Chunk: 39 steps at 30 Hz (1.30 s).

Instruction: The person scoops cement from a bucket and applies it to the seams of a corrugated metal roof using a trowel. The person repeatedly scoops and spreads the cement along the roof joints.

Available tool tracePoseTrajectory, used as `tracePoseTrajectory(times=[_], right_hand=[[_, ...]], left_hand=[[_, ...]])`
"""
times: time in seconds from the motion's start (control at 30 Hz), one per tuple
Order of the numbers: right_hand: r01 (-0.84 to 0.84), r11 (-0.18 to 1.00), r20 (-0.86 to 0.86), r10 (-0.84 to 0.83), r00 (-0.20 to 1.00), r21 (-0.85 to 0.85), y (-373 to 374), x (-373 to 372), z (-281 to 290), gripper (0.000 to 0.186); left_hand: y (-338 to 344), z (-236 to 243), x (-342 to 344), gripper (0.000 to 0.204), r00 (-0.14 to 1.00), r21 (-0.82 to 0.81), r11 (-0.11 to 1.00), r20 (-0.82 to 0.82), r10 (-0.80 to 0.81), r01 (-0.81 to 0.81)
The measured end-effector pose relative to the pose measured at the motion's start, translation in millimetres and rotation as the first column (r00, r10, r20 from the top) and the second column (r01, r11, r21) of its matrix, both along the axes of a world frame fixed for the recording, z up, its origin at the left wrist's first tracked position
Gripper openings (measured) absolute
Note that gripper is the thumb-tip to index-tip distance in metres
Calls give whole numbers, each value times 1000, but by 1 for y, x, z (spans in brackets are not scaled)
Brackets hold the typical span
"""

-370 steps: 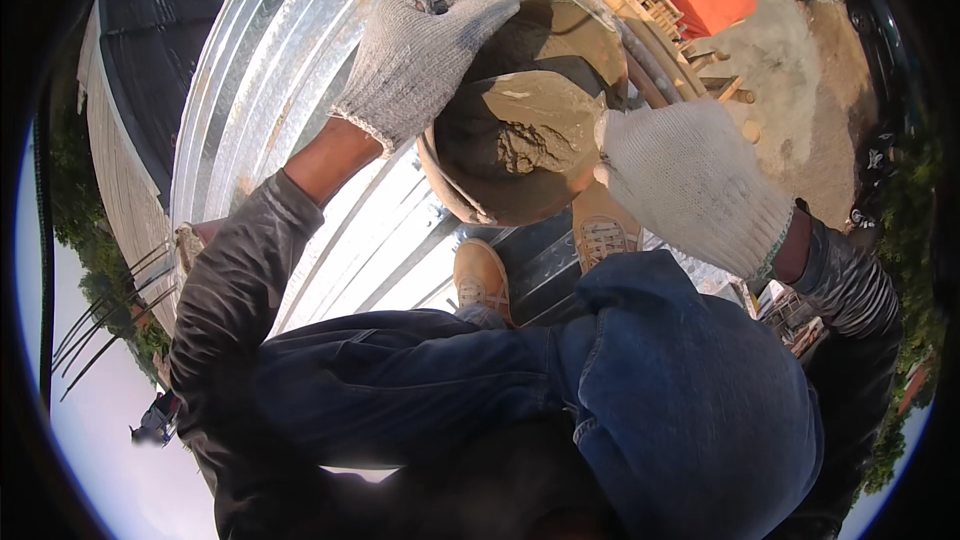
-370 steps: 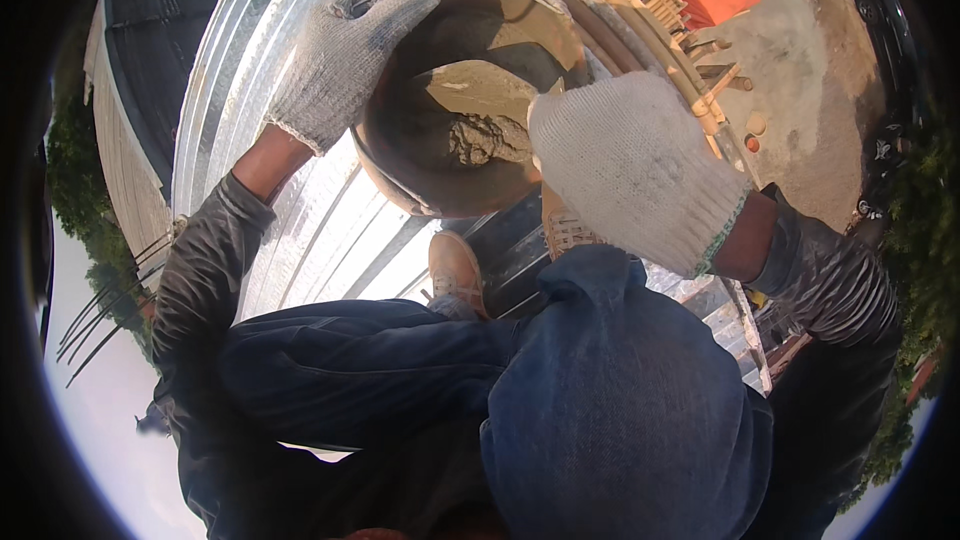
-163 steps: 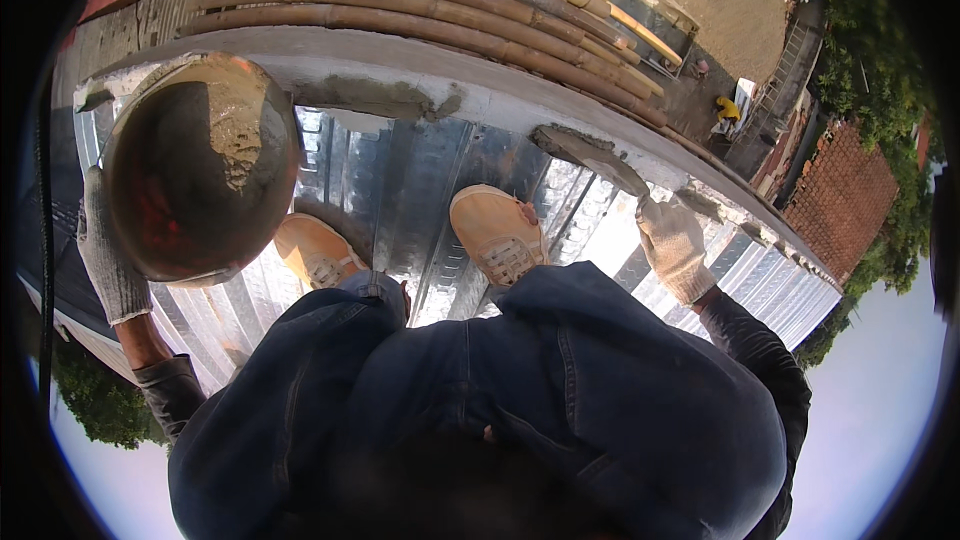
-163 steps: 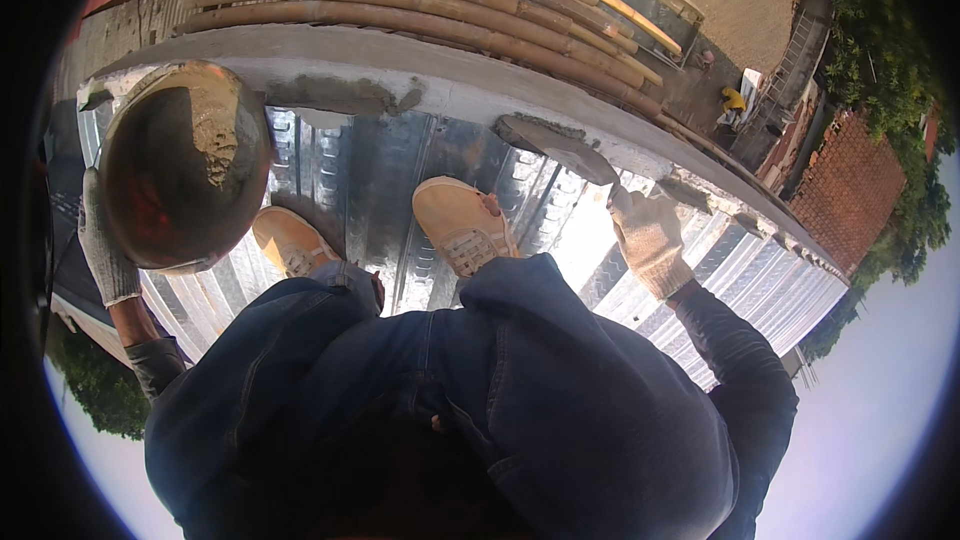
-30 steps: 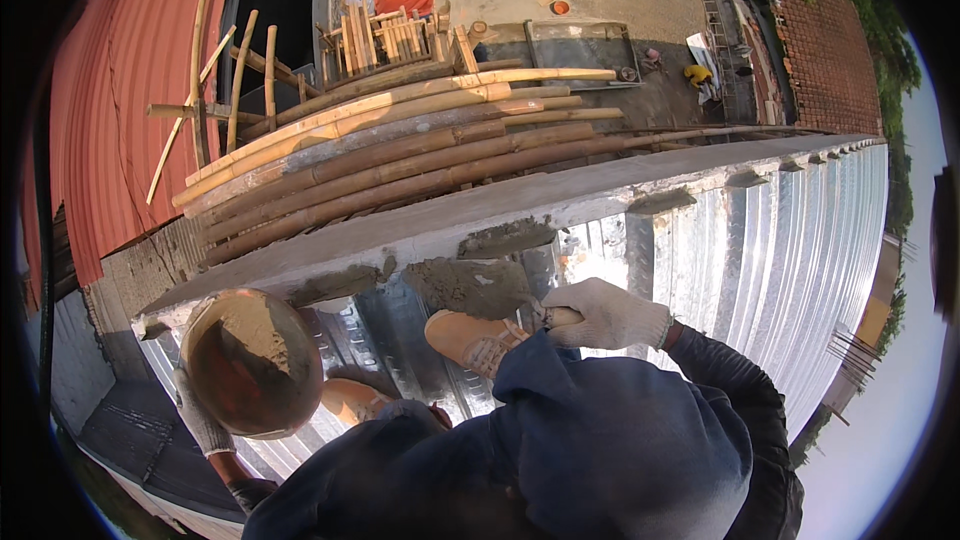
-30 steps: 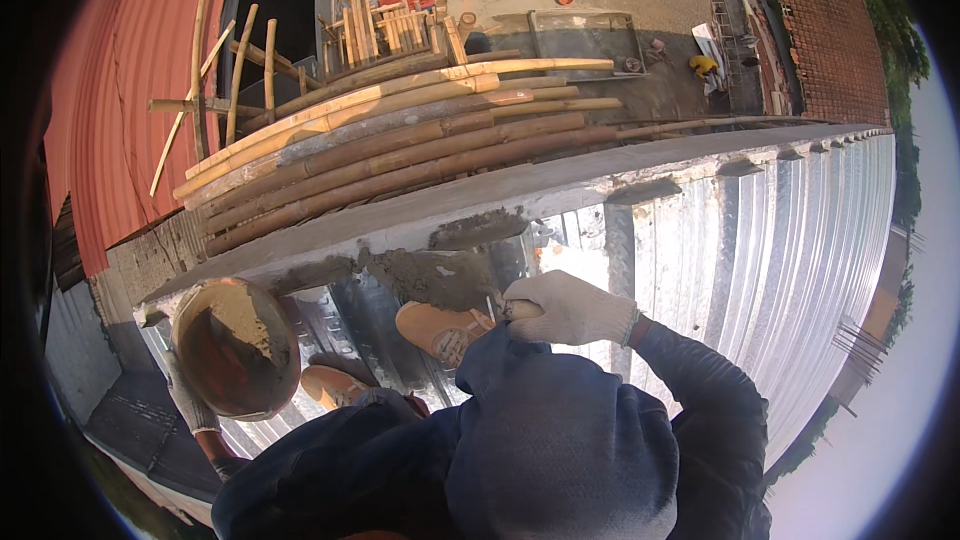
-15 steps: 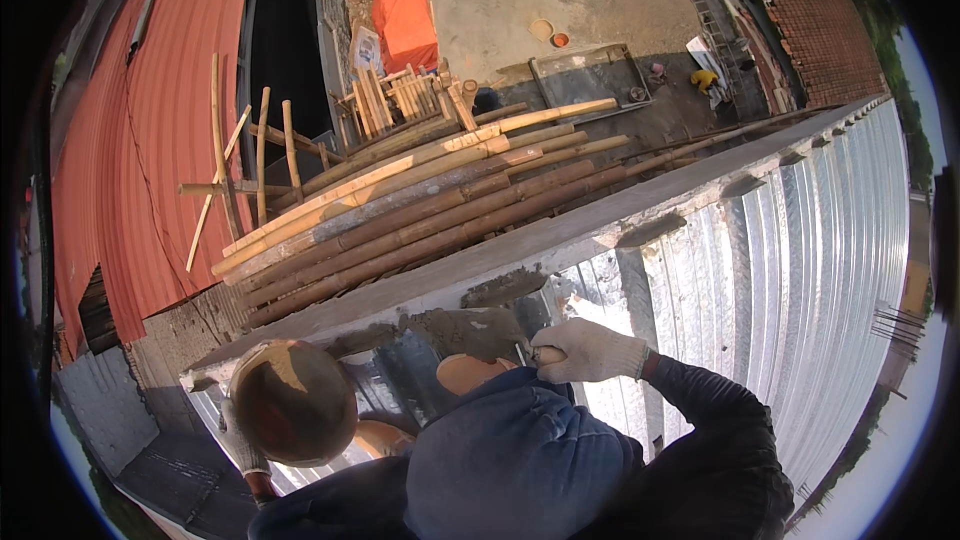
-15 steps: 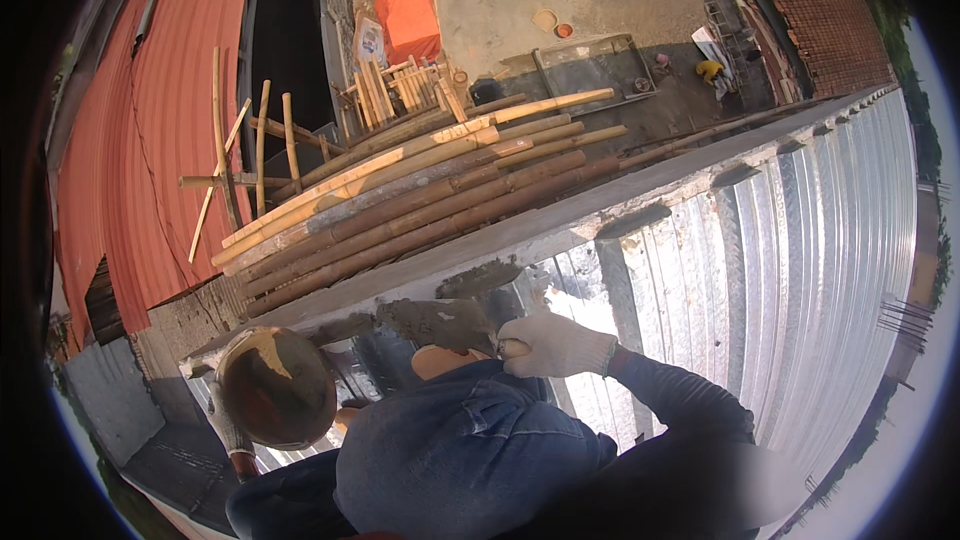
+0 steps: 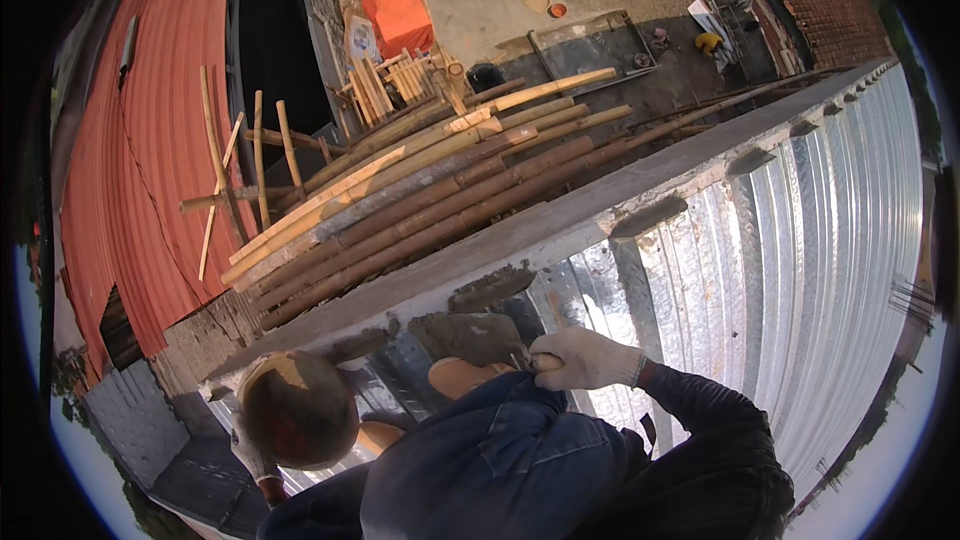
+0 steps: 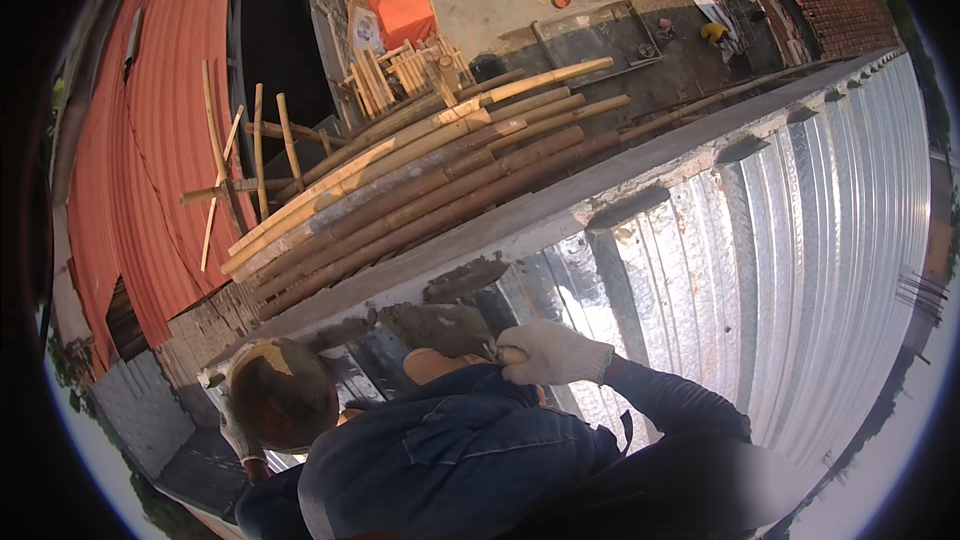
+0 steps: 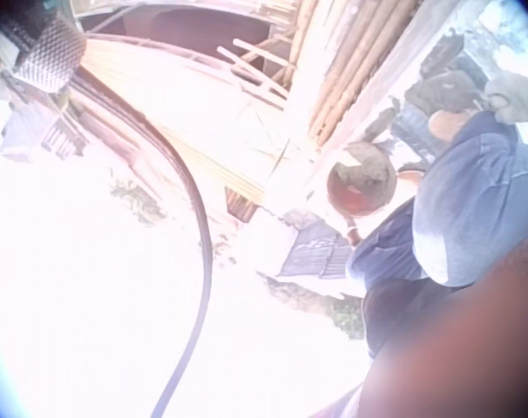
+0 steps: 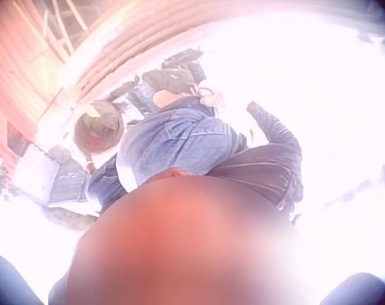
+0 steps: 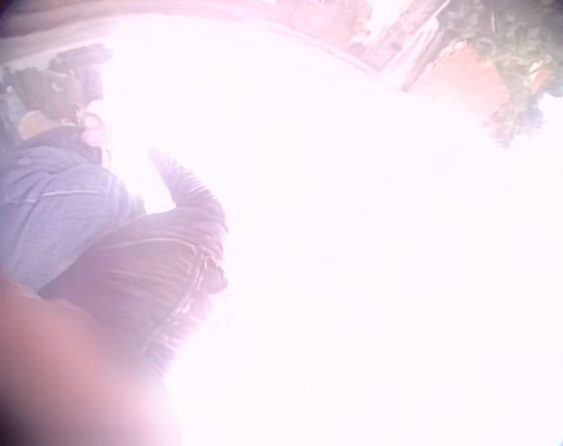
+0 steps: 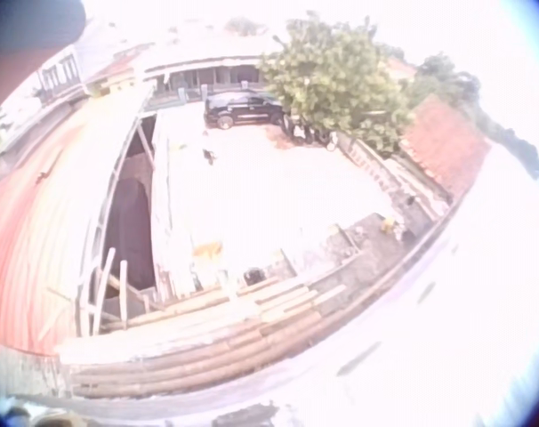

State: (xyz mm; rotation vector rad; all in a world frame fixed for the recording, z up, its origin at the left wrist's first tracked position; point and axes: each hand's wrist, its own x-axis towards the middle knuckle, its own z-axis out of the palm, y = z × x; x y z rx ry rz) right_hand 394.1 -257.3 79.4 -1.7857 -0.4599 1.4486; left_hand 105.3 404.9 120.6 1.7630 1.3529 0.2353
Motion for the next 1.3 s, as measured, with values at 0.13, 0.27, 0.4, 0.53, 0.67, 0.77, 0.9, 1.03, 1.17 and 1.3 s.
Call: tracePoseTrajectory(times=[0.13, 0.27, 0.4, 0.53, 0.67, 0.77, 0.9, 1.03, 1.17, 1.3], right_hand=[[49, 998, 44, -50, 998, 36, -5, -3, -9, 32], [12, 1000, 28, -13, 1000, 15, -6, -2, -14, 30], [37, 999, 48, -39, 998, 37, -8, -7, -15, 29], [9, 1000, 79, -10, 997, 12, -8, 3, -11, 30], [-21, 999, 135, 26, 990, -33, -17, 21, 4, 31], [-66, 991, 188, 87, 978, -120, -27, 48, 20, 30], [-147, 943, 356, 252, 900, -298, -44, 82, 28, 20], [-224, 898, 547, 413, 728, -378, -50, 106, 9, 20], [-321, 860, 630, 510, 586, -396, -42, 98, -17, 19], [-389, 835, 726, 538, 427, -390, -39, 69, -36, 18]], left_hand=[[-11, 0, 4, 49, 1000, 26, 1000, -11, 18, -18], [-15, 4, 7, 50, 998, -16, 998, -23, 59, -59], [-15, 3, 10, 49, 1000, 14, 1000, -15, 19, -19], [-3, -3, 4, 50, 999, 49, 998, -29, 39, -38], [-5, 1, 4, 49, 994, 32, 995, -52, 93, -92], [3, -2, -3, 48, 993, 28, 993, -30, 112, -111], [2, -9, -9, 47, 997, 57, 997, -47, 58, -55], [3, -8, -13, 45, 996, 38, 995, -20, 90, -89], [-1, -9, -12, 45, 994, -8, 994, 12, 105, -105], [12, -14, -25, 45, 994, 2, 995, 40, 99, -99]])
